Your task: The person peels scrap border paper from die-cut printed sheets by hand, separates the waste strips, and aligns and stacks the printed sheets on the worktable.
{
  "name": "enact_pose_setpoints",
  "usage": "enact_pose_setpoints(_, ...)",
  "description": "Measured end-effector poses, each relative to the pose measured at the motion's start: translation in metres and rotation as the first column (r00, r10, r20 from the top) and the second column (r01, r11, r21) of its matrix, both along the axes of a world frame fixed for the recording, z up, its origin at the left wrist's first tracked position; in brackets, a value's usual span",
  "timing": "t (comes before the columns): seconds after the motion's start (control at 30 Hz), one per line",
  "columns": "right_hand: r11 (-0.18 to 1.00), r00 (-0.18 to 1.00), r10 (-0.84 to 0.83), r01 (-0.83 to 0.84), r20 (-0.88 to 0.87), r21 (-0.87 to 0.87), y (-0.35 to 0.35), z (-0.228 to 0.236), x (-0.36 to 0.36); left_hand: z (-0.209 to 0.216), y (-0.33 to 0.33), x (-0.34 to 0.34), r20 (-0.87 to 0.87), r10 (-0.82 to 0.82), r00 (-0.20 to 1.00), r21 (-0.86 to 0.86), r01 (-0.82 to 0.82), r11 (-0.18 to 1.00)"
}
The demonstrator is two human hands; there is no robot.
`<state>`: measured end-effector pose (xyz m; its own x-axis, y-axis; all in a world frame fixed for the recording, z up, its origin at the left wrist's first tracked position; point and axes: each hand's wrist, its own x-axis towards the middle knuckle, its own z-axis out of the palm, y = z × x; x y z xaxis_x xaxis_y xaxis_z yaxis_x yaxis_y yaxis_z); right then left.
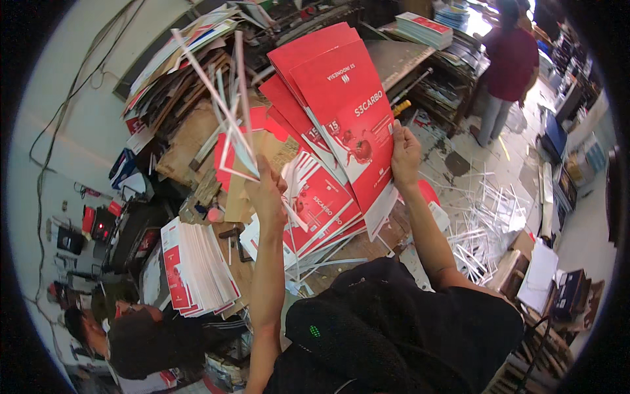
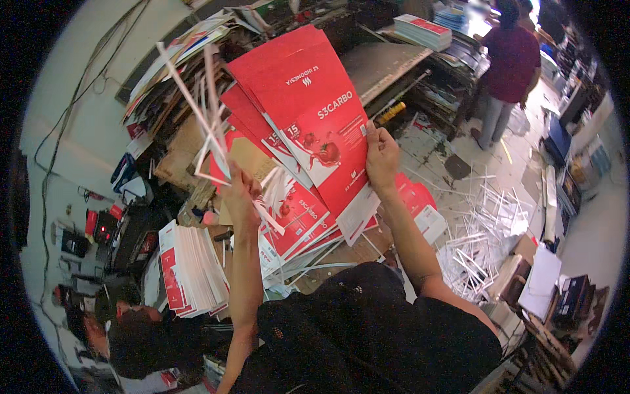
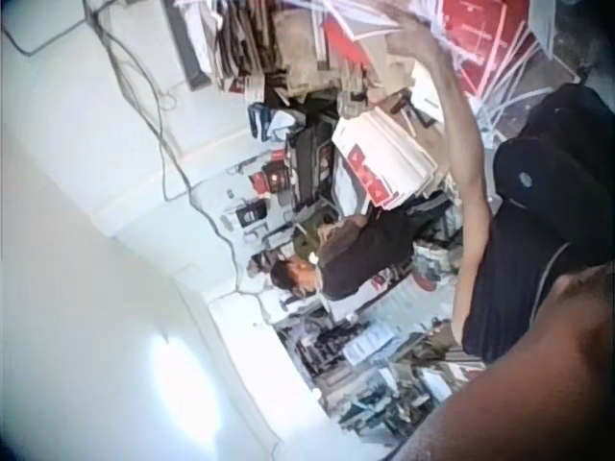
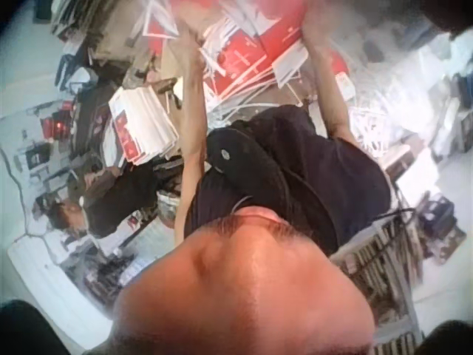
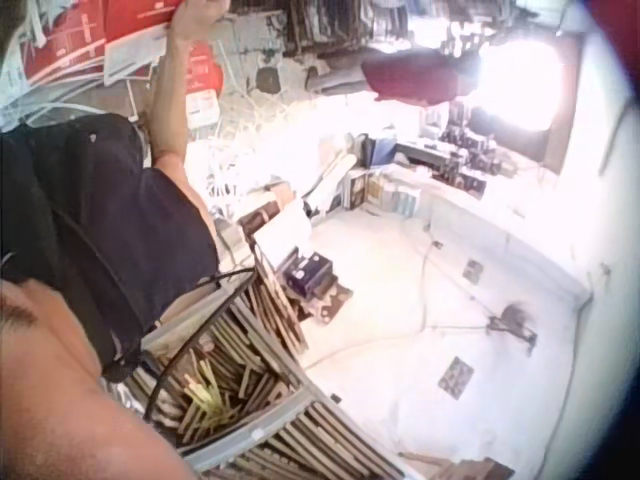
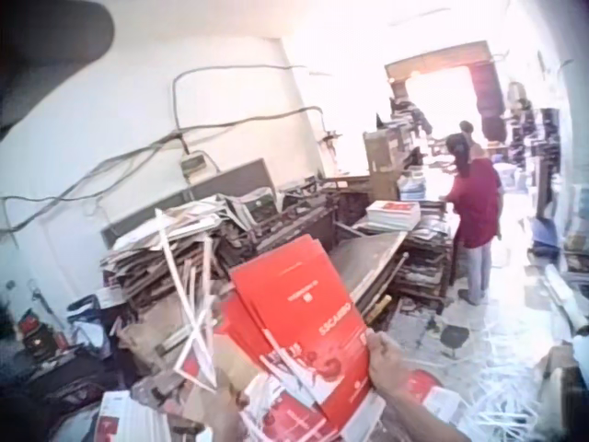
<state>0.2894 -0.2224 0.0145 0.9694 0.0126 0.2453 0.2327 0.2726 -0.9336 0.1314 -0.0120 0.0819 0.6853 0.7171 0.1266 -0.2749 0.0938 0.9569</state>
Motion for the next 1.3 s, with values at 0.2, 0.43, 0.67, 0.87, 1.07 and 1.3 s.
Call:
enact_pose_setpoints(0.2,0.959,0.988,0.095,-0.058,-0.122,0.278,-0.017,0.0,0.01,0.056,0.039,-0.039,-0.379,0.222,0.898,0.521,0.008,0.854)
enact_pose_setpoints(0.43,0.839,0.894,-0.377,0.441,-0.243,0.318,-0.161,-0.017,-0.02,0.187,0.07,0.002,-0.212,0.239,0.948,0.869,0.071,0.49)
enact_pose_setpoints(0.67,0.026,0.28,-0.931,0.688,0.233,-0.725,-0.373,-0.249,-0.188,0.211,-0.08,0.214,-0.322,0.073,0.944,0.929,0.329,-0.169)
enact_pose_setpoints(0.87,0.13,0.034,-0.991,0.358,-0.127,-0.925,-0.366,-0.31,-0.394,0.177,-0.294,0.259,-0.394,-0.37,0.842,0.864,0.202,-0.461)
enact_pose_setpoints(1.07,0.19,-0.333,-0.93,-0.064,-0.158,-0.98,-0.302,-0.342,-0.551,0.065,-0.522,0.249,-0.516,-0.732,0.445,0.847,0.135,-0.515)
enact_pose_setpoints(1.3,0.292,-0.5,-0.843,-0.112,-0.2,-0.95,-0.268,-0.324,-0.558,-0.148,-0.648,0.186,-0.763,-0.646,0.027,0.629,0.261,-0.732)
